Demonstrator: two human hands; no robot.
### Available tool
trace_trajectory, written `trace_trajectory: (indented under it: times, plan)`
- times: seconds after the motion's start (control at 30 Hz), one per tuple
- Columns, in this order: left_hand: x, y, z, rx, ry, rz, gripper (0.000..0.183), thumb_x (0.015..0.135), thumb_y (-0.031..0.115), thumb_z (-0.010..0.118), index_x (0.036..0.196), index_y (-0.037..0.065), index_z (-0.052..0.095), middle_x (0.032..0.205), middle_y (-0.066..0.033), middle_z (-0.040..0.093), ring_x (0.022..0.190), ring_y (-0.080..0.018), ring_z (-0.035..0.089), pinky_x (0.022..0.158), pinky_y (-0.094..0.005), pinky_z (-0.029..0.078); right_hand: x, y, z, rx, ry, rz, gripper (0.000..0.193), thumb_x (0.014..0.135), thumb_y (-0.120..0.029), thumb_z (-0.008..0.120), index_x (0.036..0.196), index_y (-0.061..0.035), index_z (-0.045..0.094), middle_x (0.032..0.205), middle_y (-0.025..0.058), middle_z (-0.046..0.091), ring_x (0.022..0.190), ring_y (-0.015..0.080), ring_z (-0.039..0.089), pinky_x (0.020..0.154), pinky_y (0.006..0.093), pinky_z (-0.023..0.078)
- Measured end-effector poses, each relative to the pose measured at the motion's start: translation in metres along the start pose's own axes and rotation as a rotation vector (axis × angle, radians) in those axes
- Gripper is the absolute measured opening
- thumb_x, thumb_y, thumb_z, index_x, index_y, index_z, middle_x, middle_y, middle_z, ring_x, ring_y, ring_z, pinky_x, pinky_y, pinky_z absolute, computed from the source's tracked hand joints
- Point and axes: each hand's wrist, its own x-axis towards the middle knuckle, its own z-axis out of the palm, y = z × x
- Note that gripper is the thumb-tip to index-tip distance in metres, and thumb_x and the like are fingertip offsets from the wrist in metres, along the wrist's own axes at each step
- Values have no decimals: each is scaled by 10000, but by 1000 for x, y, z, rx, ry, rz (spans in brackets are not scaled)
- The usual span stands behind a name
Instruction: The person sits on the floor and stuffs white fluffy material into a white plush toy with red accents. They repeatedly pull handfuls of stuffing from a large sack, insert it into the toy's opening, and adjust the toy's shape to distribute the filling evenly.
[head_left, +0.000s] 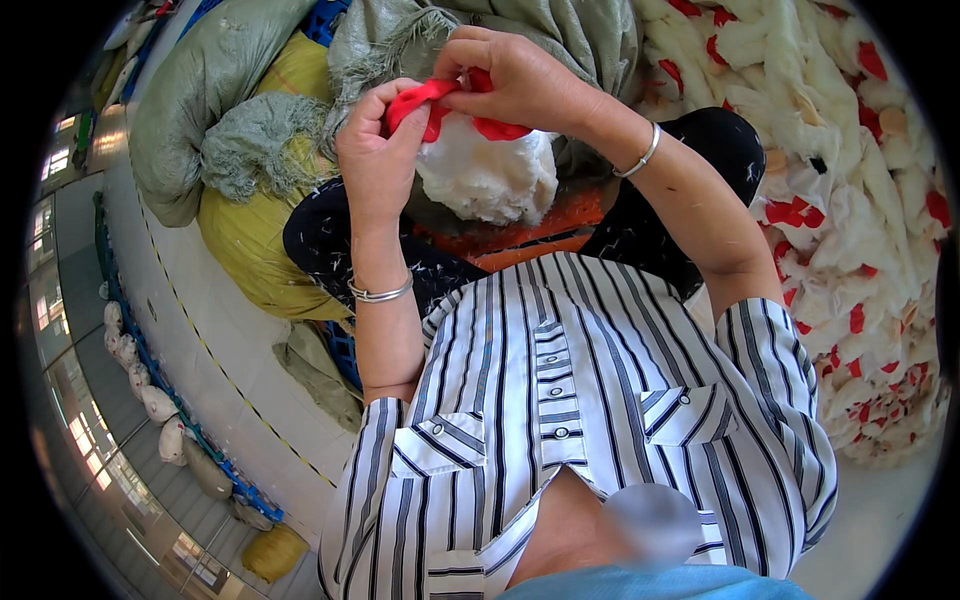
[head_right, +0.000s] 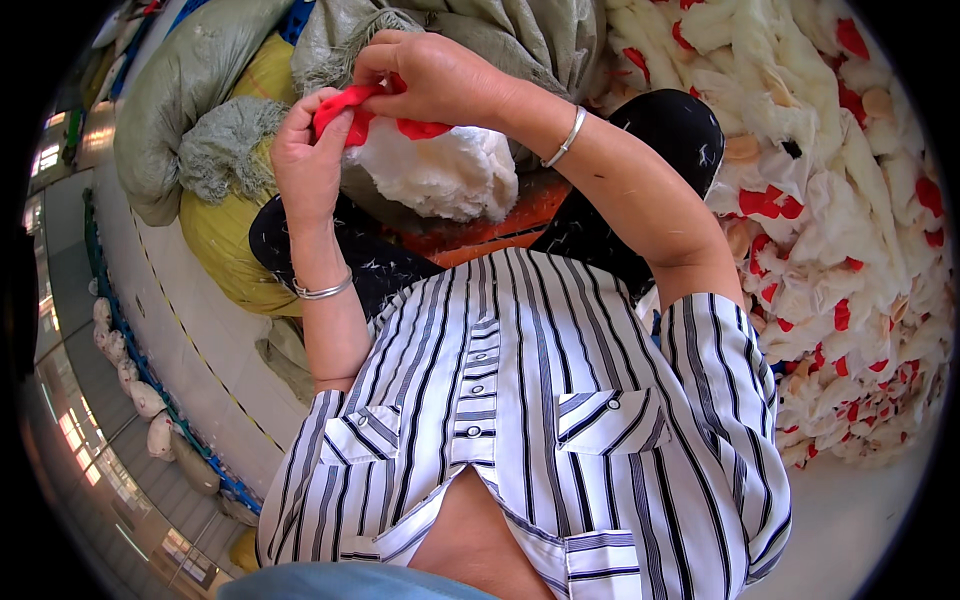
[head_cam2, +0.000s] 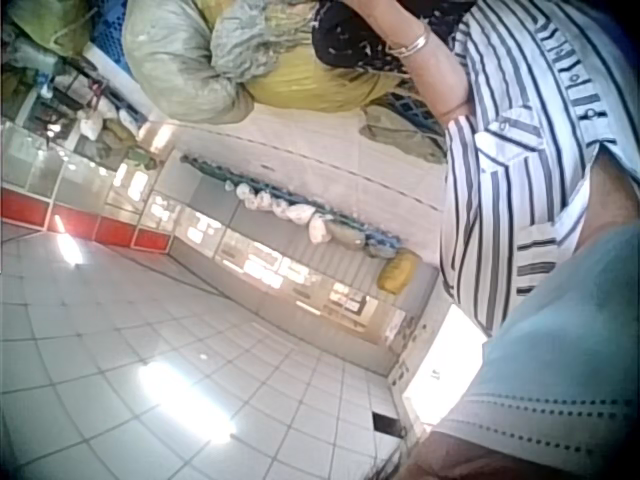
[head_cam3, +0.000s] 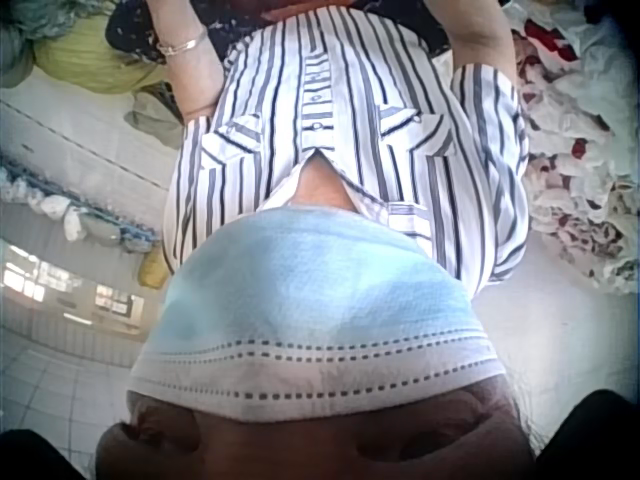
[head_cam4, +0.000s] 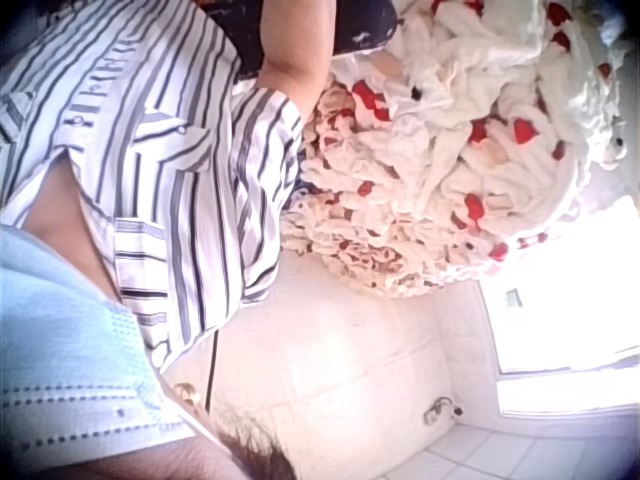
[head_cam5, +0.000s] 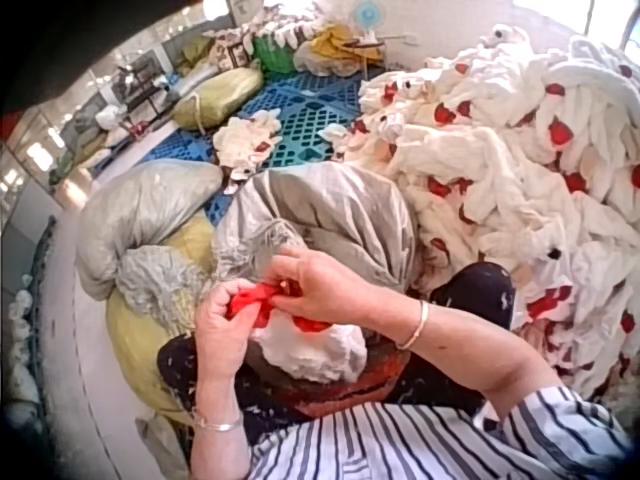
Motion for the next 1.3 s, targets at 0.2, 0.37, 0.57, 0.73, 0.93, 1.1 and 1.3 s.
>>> trace_trajectory:
  times: [0.2, 0.37, 0.57, 0.73, 0.93, 1.1, 1.3]
  plan:
    - [-3, 0, 2, -39, 51, -42, 188, 885, 36, 669, 1067, -7, 655, 925, 2, 657, 805, -54, 578, 735, -211, 491, 0, -9, -3, 10, -50, 174, 174, 829, -79, 671, 981, -1, 641, 842, 103, 649, 739, 181, 618, 699, 299, 512]
    - [-6, -14, 6, 65, -47, -69, 203, 900, 108, 673, 1054, -24, 666, 897, 0, 669, 805, -48, 580, 747, -224, 490, -4, 3, 9, -5, 29, 117, 205, 844, -81, 638, 1030, 5, 651, 841, 105, 667, 748, 162, 625, 721, 283, 518]
    - [-5, -16, -1, 58, -3, -79, 204, 939, 81, 622, 1116, -16, 657, 990, -7, 657, 860, -63, 592, 783, -211, 484, -2, 7, 5, 261, -57, 351, 126, 875, -104, 650, 947, -1, 635, 755, 24, 605, 707, 79, 552, 664, 237, 479]
    - [-3, -18, 1, -40, 29, -5, 173, 911, 25, 589, 1062, -17, 664, 969, -23, 674, 818, -71, 610, 751, -219, 507, -3, 16, 7, 183, -83, 324, 228, 835, -176, 714, 794, -23, 550, 696, 11, 563, 639, 81, 506, 604, 246, 457]
    - [-3, -23, -9, -183, 107, -37, 159, 912, -14, 499, 924, 20, 654, 890, -26, 670, 706, -39, 559, 641, -194, 460, 2, 16, -2, 449, 36, 580, 295, 850, -333, 735, 778, -75, 610, 709, 1, 571, 641, 55, 530, 596, 236, 465]
    - [-12, -11, 0, -94, -138, 74, 212, 911, 6, 541, 1114, 25, 599, 873, 2, 596, 742, -46, 540, 690, -193, 455, 6, 24, -10, 933, 137, 775, 331, 971, -362, 564, 830, -65, 604, 744, 3, 578, 656, 97, 524, 643, 243, 443]
    - [-17, -10, 31, 160, -251, 143, 418, 834, 17, 722, 1215, 46, 552, 976, -5, 593, 828, -57, 572, 733, -210, 489, 5, 15, -13, 1001, 96, 802, 360, 1001, -369, 499, 806, -79, 582, 760, 7, 583, 668, 100, 536, 629, 230, 443]
